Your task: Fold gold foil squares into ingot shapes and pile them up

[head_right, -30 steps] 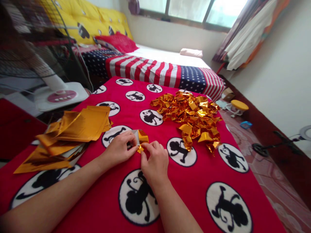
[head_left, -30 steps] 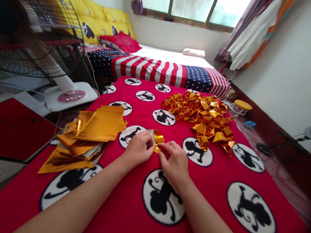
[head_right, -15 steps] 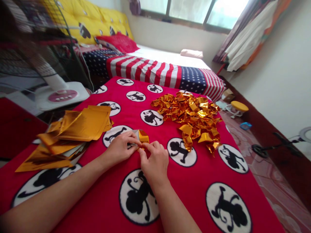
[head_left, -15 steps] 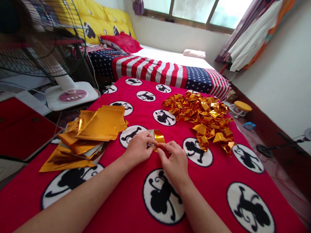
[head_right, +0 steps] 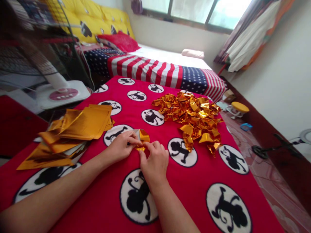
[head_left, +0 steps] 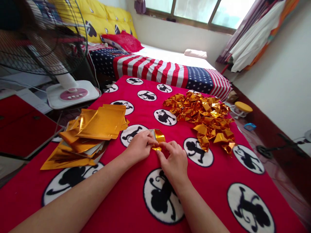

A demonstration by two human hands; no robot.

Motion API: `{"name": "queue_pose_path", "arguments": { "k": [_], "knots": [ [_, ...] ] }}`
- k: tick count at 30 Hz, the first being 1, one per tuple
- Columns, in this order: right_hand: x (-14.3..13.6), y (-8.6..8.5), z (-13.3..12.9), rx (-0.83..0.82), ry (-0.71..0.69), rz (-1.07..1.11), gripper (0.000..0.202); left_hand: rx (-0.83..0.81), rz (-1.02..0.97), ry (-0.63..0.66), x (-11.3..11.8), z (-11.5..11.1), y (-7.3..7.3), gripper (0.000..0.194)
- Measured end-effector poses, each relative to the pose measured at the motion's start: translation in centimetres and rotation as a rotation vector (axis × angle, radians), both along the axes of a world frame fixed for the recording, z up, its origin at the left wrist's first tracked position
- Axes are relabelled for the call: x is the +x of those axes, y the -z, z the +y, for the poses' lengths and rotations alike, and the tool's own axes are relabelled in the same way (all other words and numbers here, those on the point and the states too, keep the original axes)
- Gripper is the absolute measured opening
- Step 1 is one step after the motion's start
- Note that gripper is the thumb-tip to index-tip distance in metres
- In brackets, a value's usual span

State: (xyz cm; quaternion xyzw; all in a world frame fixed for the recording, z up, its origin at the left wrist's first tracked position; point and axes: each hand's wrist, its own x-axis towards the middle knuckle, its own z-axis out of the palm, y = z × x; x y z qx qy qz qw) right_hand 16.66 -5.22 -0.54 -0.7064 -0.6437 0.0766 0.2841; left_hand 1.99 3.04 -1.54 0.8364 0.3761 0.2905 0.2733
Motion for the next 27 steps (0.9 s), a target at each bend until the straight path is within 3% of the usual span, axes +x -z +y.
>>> {"name": "queue_pose_path", "arguments": {
  "k": [8,12,15,22,27],
  "knots": [
    [0.7,0.0,0.2,-0.003,-0.045,0.016,0.019,-0.027,-0.149,0.03,-0.8,-0.2,-0.2,0.037],
    [1.5,0.0,0.8,0.022,-0.077,0.019,0.023,0.078,-0.313,-0.164,-1.8,0.1,-0.3,0.028],
    [2.2,0.0,1.2,0.039,-0.095,0.011,0.029,0.081,-0.302,-0.26,-2.6,0.8,-0.3,0.028],
    [2.9,0.1,1.4,0.068,-0.143,0.042,0.031,0.01,-0.177,-0.006,-3.5,2.0,-0.5,0.038],
    [2.9,0.4,1.4,0.089,-0.152,0.039,0.03,0.047,-0.14,0.088,-3.8,1.7,-1.0,0.036]
  ]
}}
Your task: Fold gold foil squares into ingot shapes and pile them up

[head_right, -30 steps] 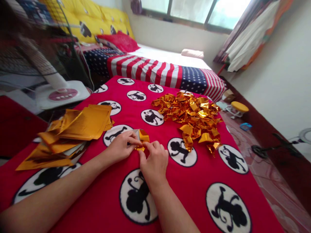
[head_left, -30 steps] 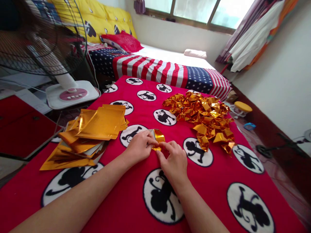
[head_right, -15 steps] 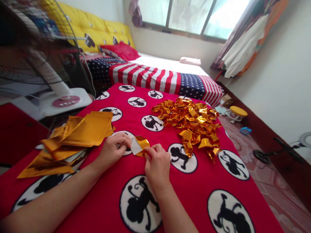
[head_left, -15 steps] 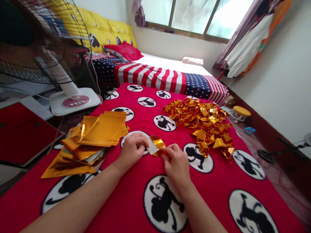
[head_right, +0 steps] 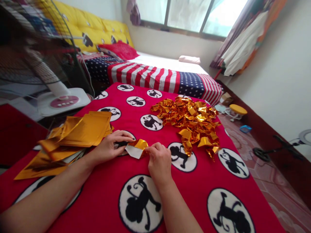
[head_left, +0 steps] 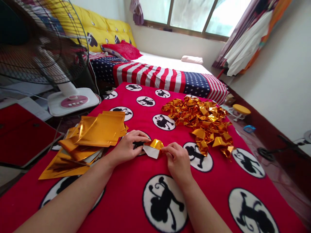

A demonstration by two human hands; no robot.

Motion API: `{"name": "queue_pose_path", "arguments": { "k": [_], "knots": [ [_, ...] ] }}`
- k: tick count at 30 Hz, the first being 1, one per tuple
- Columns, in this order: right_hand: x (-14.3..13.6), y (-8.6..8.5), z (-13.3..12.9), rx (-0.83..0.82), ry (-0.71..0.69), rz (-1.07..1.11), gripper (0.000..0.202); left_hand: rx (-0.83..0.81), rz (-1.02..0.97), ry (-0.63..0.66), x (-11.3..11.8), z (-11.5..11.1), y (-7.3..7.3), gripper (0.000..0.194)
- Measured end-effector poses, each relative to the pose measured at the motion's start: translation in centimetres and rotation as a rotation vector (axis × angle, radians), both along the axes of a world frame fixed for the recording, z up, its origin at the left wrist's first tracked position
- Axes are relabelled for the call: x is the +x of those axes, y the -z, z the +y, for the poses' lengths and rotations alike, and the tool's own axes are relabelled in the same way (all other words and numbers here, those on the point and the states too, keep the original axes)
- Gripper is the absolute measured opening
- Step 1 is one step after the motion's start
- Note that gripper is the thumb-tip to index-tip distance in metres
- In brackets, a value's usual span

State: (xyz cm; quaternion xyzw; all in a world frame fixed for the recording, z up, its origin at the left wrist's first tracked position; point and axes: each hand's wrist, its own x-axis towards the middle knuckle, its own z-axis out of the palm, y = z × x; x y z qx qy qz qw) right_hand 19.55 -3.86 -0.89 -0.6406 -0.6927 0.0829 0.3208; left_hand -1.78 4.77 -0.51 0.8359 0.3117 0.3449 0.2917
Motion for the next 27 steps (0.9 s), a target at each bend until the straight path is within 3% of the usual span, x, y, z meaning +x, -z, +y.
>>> {"name": "queue_pose_path", "arguments": {
  "k": [7,12,16,23,27],
  "knots": [
    [0.0,0.5,-0.1,0.014,0.0,0.025,0.029,-0.001,0.064,0.043,0.0,0.2,0.2,0.017],
    [-0.3,0.4,0.0,0.015,0.023,0.043,0.012,0.005,0.056,-0.092,1.0,0.1,0.7,0.004],
    [-0.5,0.4,0.2,0.005,0.019,0.042,0.008,-0.011,0.042,-0.124,1.4,-0.1,0.8,0.006],
    [-0.1,0.4,0.2,-0.032,-0.108,0.131,0.014,-0.004,0.053,-0.05,1.1,0.2,1.0,0.01],
    [0.3,0.1,0.0,-0.078,-0.159,0.185,0.018,0.108,0.104,-0.004,0.9,0.1,0.8,0.013]
  ]
}}
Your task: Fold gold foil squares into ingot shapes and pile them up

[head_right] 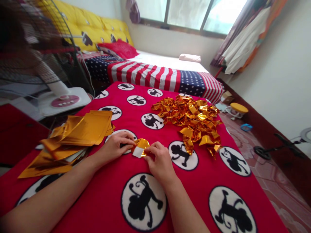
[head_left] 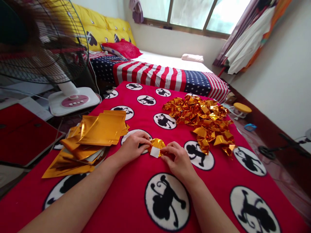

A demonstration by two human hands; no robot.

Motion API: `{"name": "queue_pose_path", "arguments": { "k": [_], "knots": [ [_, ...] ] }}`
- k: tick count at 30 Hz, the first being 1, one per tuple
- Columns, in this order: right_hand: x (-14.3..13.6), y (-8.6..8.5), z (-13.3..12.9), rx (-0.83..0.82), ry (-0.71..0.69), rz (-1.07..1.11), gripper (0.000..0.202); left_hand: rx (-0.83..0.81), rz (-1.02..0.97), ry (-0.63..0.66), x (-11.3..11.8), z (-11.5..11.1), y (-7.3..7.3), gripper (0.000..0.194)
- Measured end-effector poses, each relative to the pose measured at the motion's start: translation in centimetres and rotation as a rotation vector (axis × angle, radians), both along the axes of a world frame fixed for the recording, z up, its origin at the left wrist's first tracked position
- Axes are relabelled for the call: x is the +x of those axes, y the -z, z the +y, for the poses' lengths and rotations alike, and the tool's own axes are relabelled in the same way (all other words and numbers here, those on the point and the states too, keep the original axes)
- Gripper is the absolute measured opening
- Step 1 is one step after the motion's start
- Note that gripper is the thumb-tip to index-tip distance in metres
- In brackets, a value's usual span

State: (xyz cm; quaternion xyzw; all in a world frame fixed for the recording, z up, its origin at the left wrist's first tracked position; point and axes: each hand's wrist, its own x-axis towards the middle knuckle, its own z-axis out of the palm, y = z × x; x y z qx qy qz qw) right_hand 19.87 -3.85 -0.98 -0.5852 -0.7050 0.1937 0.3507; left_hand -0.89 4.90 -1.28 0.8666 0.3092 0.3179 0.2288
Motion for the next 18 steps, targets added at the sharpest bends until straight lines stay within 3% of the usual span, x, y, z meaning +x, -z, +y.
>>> {"name": "queue_pose_path", "arguments": {
  "k": [5,13,18],
  "knots": [
    [0.1,0.1,-0.1,0.049,-0.019,-0.028,0.017,0.25,0.109,-0.007,0.0,-0.5,-0.7,0.016],
    [0.2,0.6,-0.1,0.163,-0.065,-0.096,0.016,0.266,0.28,0.09,-0.5,-1.3,-2.1,0.025],
    [0.4,0.4,0.1,0.154,-0.087,-0.042,0.017,0.258,0.253,0.102,-1.0,-1.1,-1.9,0.023]
  ]
}}
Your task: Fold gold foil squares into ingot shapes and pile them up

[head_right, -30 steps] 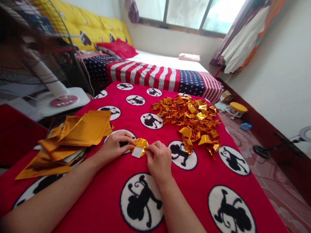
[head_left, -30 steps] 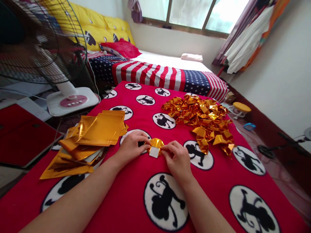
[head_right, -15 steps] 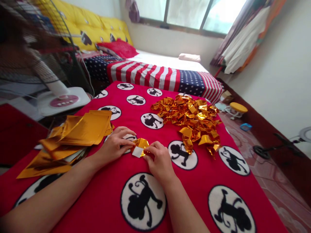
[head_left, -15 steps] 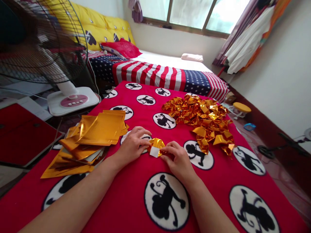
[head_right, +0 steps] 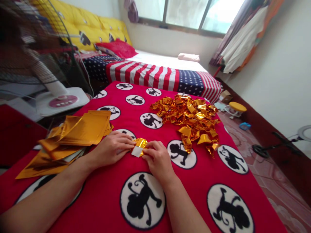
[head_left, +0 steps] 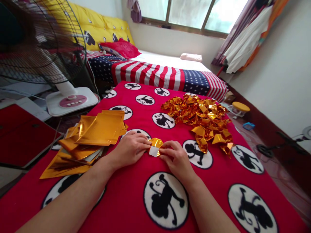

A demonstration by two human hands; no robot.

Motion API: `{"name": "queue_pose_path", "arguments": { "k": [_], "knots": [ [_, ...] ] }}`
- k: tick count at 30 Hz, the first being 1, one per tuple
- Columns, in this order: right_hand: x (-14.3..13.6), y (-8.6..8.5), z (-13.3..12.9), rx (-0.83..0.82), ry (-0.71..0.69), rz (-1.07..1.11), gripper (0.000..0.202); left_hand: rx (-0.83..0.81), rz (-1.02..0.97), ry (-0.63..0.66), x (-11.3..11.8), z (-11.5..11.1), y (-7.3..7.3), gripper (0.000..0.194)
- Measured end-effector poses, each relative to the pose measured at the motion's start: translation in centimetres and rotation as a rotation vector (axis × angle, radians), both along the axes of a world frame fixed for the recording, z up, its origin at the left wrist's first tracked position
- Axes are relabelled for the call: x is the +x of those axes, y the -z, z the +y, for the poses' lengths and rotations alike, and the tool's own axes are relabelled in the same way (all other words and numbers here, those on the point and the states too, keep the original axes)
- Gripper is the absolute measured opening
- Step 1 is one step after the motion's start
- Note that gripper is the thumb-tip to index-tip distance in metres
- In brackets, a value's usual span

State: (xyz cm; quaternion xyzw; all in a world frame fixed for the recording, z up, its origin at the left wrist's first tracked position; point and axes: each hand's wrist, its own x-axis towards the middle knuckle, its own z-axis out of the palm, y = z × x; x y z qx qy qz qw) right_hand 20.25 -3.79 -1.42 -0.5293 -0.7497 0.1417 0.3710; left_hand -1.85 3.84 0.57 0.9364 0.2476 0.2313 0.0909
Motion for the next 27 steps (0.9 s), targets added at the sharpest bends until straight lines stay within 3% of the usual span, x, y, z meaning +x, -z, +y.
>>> {"name": "queue_pose_path", "arguments": {
  "k": [7,16,23,27],
  "knots": [
    [0.0,-0.3,0.0,-0.033,0.017,0.077,0.019,0.021,-0.077,0.004,-0.1,0.4,1.3,0.022],
    [0.0,0.1,0.0,0.009,0.029,0.038,0.013,-0.032,-0.113,0.021,0.0,0.5,1.4,0.024],
    [-0.1,-0.2,0.0,0.004,0.023,0.058,0.022,-0.103,-0.198,-0.069,0.4,0.5,1.5,0.018],
    [-0.1,0.0,0.0,0.019,0.03,0.066,0.015,-0.138,-0.213,-0.061,0.2,0.2,1.8,0.016]
  ]
}}
